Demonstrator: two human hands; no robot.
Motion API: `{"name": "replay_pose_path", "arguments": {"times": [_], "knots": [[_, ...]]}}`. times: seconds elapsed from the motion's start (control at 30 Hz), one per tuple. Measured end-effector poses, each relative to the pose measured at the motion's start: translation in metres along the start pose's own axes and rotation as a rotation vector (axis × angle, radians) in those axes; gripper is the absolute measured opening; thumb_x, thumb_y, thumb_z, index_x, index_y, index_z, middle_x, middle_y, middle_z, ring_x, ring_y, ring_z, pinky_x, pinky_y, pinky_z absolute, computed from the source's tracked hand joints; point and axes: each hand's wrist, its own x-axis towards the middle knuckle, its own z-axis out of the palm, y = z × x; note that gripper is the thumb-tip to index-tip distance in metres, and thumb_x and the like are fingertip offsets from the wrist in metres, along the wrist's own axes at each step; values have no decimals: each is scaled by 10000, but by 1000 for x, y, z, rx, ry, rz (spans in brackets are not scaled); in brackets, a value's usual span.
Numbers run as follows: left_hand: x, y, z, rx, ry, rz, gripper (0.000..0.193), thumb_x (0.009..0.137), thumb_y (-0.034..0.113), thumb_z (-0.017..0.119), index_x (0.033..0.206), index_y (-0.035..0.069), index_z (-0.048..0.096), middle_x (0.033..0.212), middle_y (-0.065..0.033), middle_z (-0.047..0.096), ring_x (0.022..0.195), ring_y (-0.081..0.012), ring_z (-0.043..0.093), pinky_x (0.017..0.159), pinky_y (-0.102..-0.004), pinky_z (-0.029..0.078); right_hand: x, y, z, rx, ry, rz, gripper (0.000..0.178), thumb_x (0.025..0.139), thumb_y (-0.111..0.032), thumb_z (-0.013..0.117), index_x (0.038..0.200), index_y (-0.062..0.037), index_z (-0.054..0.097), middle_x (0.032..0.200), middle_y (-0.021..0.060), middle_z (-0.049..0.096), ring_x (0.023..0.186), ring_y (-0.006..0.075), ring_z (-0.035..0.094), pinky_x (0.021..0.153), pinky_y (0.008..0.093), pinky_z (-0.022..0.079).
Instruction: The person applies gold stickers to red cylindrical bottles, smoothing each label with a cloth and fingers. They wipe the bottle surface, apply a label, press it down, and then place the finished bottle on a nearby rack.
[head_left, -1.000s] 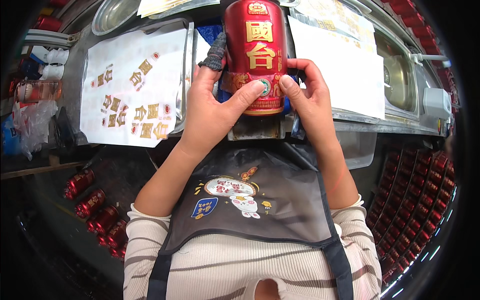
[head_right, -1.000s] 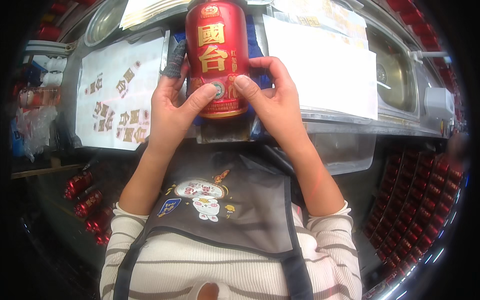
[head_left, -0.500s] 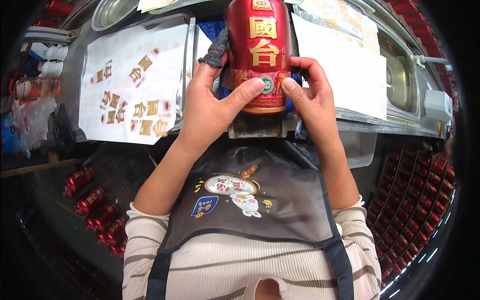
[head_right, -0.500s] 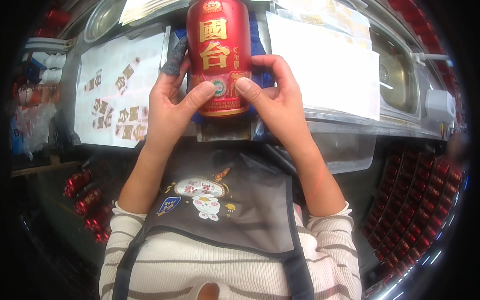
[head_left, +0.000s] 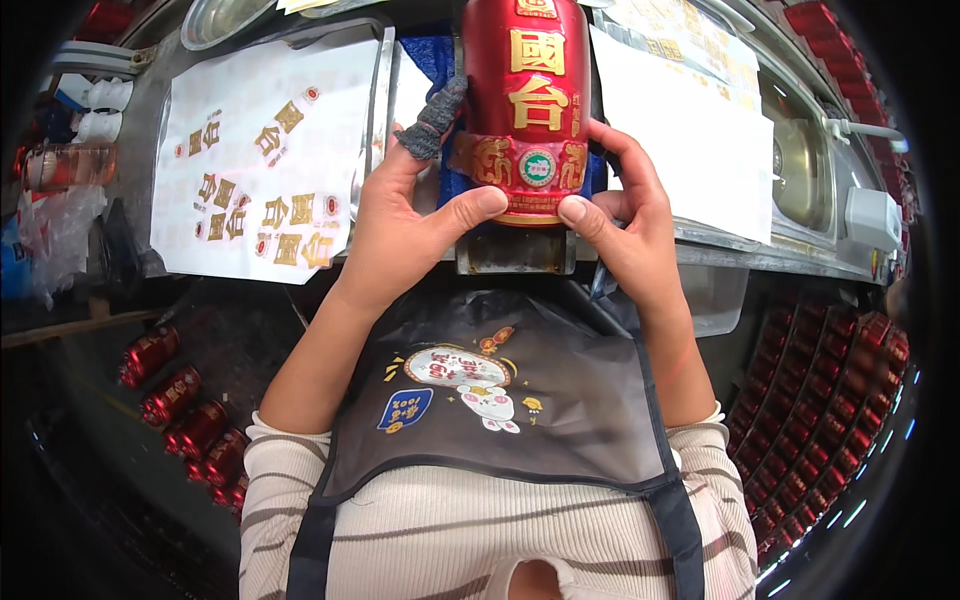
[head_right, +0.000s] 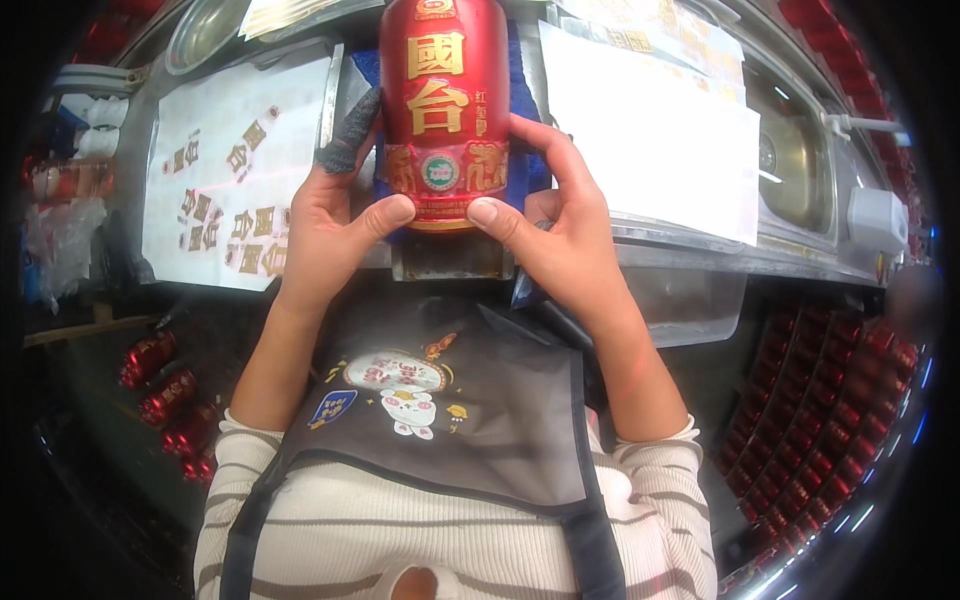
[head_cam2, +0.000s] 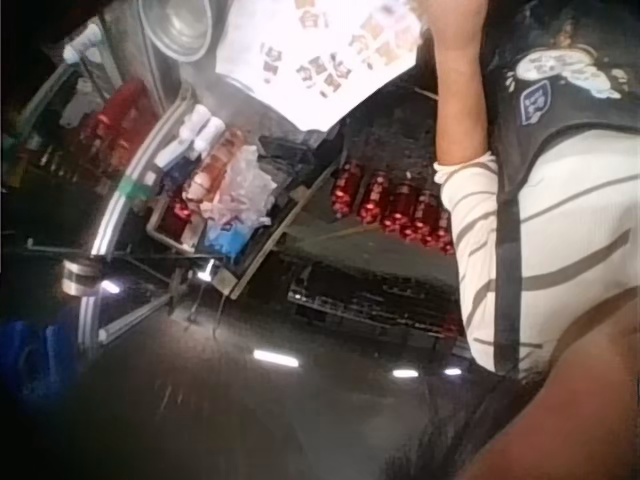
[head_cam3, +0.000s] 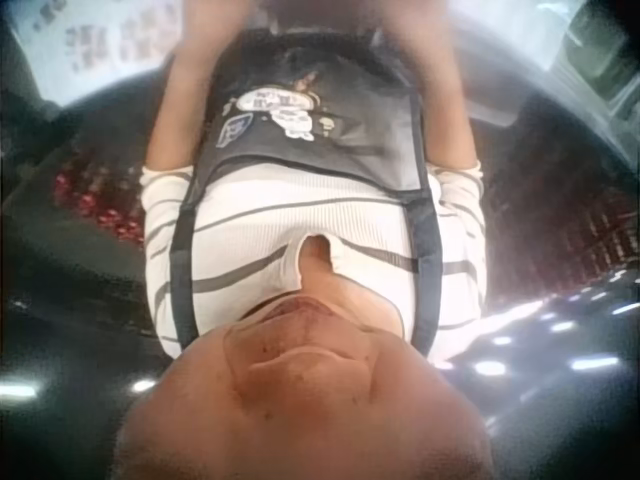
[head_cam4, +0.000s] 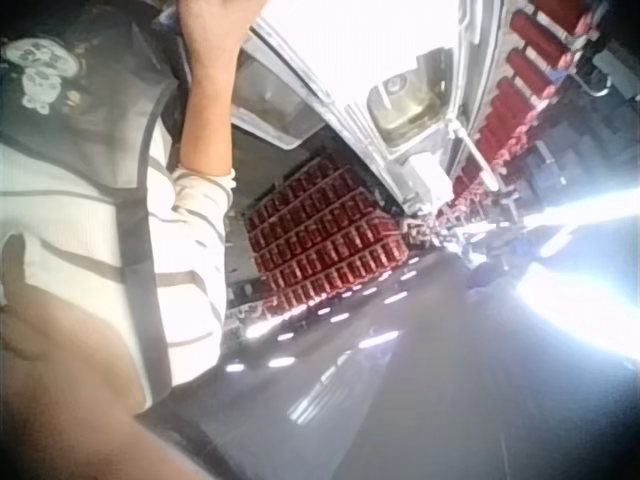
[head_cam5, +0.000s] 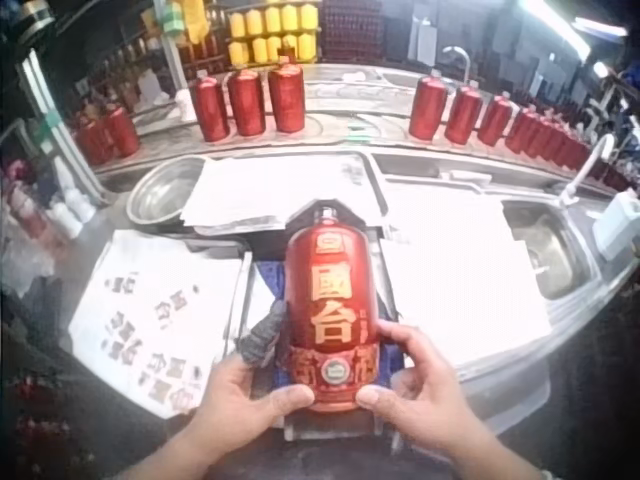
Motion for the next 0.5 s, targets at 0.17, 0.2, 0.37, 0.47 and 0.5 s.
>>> {"name": "replay_pose_path", "arguments": {"times": [0.17,0.2,0.37,0.47,0.5], "knots": [[2,-3,-2,23,51,9,595,807,203,859,1316,34,602,1272,-105,630,1202,-184,538,1070,-351,406,1,-2,4,34,18,8,646,855,-150,781,1409,-1,482,1227,68,614,659,-2,529,568,164,421],[1,-5,-5,102,20,41,546,864,171,803,1345,31,586,1248,-82,651,1193,-156,541,1070,-339,405,1,-2,4,37,23,6,630,864,-148,767,1407,-2,484,1227,68,615,664,-3,529,567,162,417],[0,-8,-14,-153,-49,-66,597,974,2,570,1535,14,366,1561,-125,430,1459,-201,367,1185,-353,287,4,1,-11,85,-36,66,518,927,-131,648,1400,7,487,1250,84,600,760,25,576,607,168,446],[1,-8,-7,-231,-22,-47,567,964,66,636,1486,16,419,1473,-104,502,1363,-176,435,1153,-350,323,3,-1,-7,64,-10,42,532,929,-142,666,1399,19,476,1279,107,581,768,40,588,628,181,468],[0,-7,0,-262,10,-27,520,954,113,674,1430,17,486,1391,-90,565,1275,-155,494,1123,-348,357,2,-5,-1,61,5,15,540,927,-145,676,1398,21,471,1288,114,575,765,41,589,631,184,473]]}}
